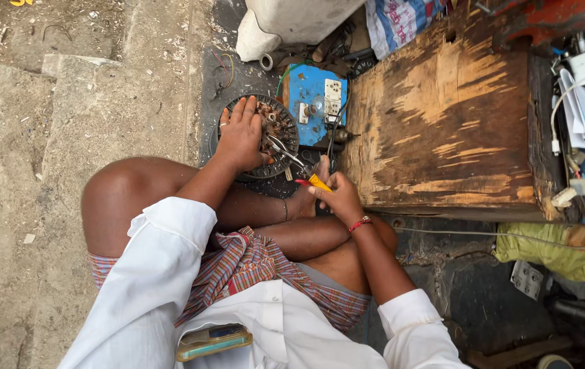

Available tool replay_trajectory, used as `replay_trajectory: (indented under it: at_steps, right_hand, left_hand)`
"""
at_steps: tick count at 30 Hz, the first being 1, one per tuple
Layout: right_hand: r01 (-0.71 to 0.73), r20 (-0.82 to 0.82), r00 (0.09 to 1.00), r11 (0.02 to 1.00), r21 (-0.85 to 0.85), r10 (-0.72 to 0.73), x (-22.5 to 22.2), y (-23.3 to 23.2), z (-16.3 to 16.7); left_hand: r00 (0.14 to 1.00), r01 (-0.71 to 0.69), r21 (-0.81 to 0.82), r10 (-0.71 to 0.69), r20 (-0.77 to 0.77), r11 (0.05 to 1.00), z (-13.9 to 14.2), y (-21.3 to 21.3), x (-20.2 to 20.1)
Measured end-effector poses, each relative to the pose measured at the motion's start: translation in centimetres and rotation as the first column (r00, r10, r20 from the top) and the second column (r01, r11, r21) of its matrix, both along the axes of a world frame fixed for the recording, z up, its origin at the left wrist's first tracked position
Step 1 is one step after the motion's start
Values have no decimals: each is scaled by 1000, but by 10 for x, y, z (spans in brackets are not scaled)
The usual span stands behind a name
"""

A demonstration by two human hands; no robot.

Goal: The person sits on the ground holding an electric motor armature and uses pliers to grip and pull copper windings out of the armature slots one at a time, working around the part and collecting the removed wire.

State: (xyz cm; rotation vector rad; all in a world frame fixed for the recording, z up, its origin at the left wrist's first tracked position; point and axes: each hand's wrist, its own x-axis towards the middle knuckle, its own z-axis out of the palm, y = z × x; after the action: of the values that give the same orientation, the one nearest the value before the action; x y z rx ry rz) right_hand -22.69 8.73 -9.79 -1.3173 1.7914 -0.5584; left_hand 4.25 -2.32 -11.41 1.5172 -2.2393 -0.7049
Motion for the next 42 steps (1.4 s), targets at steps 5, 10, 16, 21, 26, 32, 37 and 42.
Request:
replay_trajectory:
  at_steps: [5,10,16,21,26,32,37,42]
  right_hand:
    - [-322,-356,906,916,-237,227,-1,-3,5]
    - [-414,-530,812,882,-227,245,-9,-7,17]
    - [-410,-640,756,861,-301,136,5,6,1]
    - [-415,-633,756,869,-268,166,3,2,5]
    - [-525,-667,672,842,-122,323,-6,-27,42]
    - [-603,-722,559,798,-15,409,7,-46,84]
    - [-662,-794,319,721,204,517,33,-96,128]
    - [-682,-753,190,637,360,630,80,-144,147]
  left_hand:
    - [1000,0,-4,0,21,1000,0,-1,1]
    - [1000,-2,26,1,26,1000,6,0,0]
    - [999,-19,20,19,31,1000,16,2,1]
    - [999,-20,18,19,27,1000,18,3,1]
    - [1000,-28,19,28,9,999,19,4,3]
    - [1000,-18,30,17,26,999,23,3,4]
    - [999,-13,7,13,35,1000,30,9,6]
    - [1000,-14,-12,14,-1,1000,36,11,13]
